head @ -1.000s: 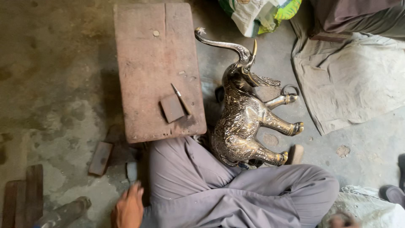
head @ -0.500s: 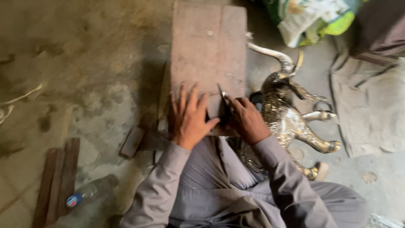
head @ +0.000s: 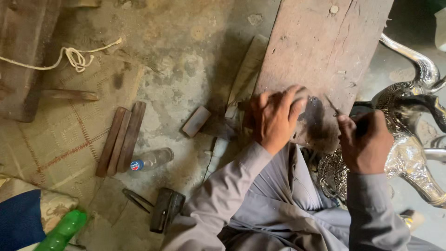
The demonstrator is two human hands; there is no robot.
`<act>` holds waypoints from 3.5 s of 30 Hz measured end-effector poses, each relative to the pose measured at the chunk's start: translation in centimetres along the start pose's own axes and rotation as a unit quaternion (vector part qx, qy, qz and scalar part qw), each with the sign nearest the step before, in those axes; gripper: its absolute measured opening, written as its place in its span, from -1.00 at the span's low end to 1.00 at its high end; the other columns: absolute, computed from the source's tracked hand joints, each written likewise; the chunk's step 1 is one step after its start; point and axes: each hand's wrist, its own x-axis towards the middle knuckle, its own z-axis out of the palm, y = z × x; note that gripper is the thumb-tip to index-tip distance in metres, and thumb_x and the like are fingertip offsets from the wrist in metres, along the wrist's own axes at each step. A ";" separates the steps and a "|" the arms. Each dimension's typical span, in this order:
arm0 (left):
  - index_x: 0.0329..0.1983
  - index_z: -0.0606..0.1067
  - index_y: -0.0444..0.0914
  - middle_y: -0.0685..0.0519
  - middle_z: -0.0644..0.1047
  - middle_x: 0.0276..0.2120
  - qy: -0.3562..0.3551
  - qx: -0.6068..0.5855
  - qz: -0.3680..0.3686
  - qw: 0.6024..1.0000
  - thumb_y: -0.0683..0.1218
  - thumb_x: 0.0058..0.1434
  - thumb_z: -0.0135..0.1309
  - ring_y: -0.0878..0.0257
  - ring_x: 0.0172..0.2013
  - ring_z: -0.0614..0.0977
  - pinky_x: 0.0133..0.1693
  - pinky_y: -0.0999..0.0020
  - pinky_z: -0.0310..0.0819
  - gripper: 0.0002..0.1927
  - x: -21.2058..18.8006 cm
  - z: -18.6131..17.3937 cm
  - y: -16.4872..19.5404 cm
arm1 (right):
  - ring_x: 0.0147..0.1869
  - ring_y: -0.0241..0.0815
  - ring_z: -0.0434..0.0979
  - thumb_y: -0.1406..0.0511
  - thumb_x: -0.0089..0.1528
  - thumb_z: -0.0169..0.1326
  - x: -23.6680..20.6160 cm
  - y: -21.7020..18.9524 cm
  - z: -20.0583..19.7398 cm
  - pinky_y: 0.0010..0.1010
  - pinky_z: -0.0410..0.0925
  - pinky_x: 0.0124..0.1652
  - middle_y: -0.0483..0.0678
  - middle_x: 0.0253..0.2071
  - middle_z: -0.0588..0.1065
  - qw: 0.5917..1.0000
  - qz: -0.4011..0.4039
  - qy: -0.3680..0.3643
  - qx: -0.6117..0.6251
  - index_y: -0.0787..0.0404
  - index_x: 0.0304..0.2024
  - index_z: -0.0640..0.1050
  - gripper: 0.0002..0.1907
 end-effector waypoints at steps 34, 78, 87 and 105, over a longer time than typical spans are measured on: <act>0.29 0.43 -0.14 -0.14 0.55 0.07 -0.179 0.369 -0.234 0.881 -0.05 0.37 0.08 -0.11 0.02 0.62 0.00 0.04 0.55 -0.58 -14.8 -28.0 -14.5 | -0.21 0.08 0.47 0.26 0.16 0.28 -11.9 -7.6 1.4 -0.20 0.37 -0.25 0.10 -0.18 0.44 0.980 -0.064 -0.166 0.090 0.21 0.00 0.49 -0.61; -0.10 0.52 -0.24 -0.10 0.61 -0.42 -0.122 -0.079 -0.065 0.987 0.22 0.51 -0.18 -0.01 -0.35 0.70 -0.37 0.13 0.47 -0.53 3.7 -9.6 -1.0 | -0.14 0.07 0.31 0.10 -0.09 0.40 -3.6 -7.8 -4.2 -0.12 0.21 -0.12 -0.01 -0.20 0.38 0.916 -0.172 0.016 -0.362 -0.11 0.31 0.48 -0.13; 0.06 0.59 -0.31 -0.06 0.65 -0.12 -0.128 -0.175 -0.030 0.976 -0.19 0.43 0.12 0.24 -0.15 0.68 -0.11 0.37 0.55 -0.81 4.2 -16.6 1.7 | -0.19 0.05 0.32 -0.08 0.06 0.31 -6.4 -9.9 1.6 -0.16 0.23 -0.16 0.05 -0.17 0.40 0.962 -0.237 -0.054 -0.127 0.21 0.37 0.34 -0.05; 0.04 0.57 -0.46 -0.18 0.58 0.01 -0.206 0.344 -0.062 0.914 -0.11 0.28 -0.07 0.08 -0.04 0.66 0.06 0.20 0.62 -0.60 -14.2 -35.7 -22.6 | -0.12 0.13 0.39 -0.03 0.15 0.33 -3.0 -4.0 4.2 -0.10 0.27 -0.13 0.13 -0.15 0.40 0.979 -0.119 0.069 -0.150 0.28 -0.02 0.52 -0.40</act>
